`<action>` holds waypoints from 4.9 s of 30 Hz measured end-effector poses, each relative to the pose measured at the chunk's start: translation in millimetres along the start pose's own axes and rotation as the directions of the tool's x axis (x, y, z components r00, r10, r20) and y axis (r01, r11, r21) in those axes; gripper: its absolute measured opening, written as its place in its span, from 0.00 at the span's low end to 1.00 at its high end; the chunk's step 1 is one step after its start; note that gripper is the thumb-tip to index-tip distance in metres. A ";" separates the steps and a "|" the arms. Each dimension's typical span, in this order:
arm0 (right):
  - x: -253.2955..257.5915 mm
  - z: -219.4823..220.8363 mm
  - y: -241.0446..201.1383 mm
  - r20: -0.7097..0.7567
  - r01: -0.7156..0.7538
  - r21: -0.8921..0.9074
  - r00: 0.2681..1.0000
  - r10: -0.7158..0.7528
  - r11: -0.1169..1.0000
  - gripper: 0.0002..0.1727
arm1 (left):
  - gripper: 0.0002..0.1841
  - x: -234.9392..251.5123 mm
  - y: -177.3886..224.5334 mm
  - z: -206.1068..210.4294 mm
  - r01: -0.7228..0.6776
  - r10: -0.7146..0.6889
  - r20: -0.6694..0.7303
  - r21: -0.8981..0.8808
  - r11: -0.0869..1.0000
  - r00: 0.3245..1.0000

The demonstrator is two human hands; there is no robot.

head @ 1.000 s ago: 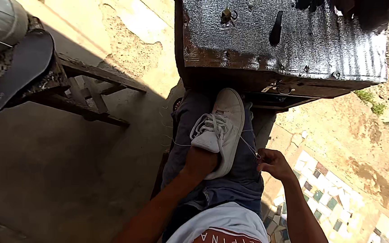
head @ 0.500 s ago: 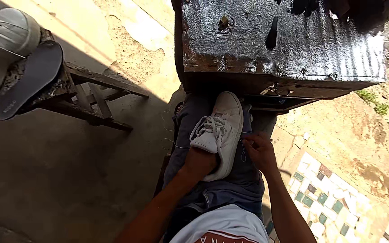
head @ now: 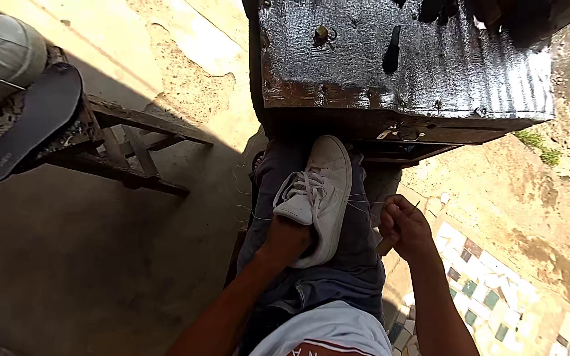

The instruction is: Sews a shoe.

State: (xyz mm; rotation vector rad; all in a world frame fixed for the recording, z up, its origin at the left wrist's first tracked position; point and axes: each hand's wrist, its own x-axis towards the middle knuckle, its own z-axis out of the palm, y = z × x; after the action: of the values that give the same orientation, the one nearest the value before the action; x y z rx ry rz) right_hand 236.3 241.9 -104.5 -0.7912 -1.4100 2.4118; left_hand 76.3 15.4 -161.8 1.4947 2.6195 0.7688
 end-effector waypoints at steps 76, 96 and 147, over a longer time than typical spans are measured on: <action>36.9 52.5 10.3 -0.137 -0.130 -0.848 0.990 0.025 0.514 0.19 | 0.19 27.3 19.2 -21.0 0.638 -0.248 0.604 -0.605 0.476 0.757; 1.8 -3.5 -5.7 -0.099 -0.070 -0.829 0.995 -0.023 0.555 0.22 | 0.19 33.3 -36.4 -31.5 0.752 0.068 0.791 -0.546 -0.369 0.608; 122.5 93.4 -51.0 0.088 0.317 -0.934 0.651 0.754 -0.165 0.16 | 0.13 44.7 -56.6 -8.1 0.760 0.322 0.688 -0.590 -0.273 0.650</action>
State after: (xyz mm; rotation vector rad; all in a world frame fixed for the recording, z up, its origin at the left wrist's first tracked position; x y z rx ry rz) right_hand 79.4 255.4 -65.1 -0.1415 -4.0218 0.9848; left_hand 4.8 25.0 -169.6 0.2692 0.7151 1.3053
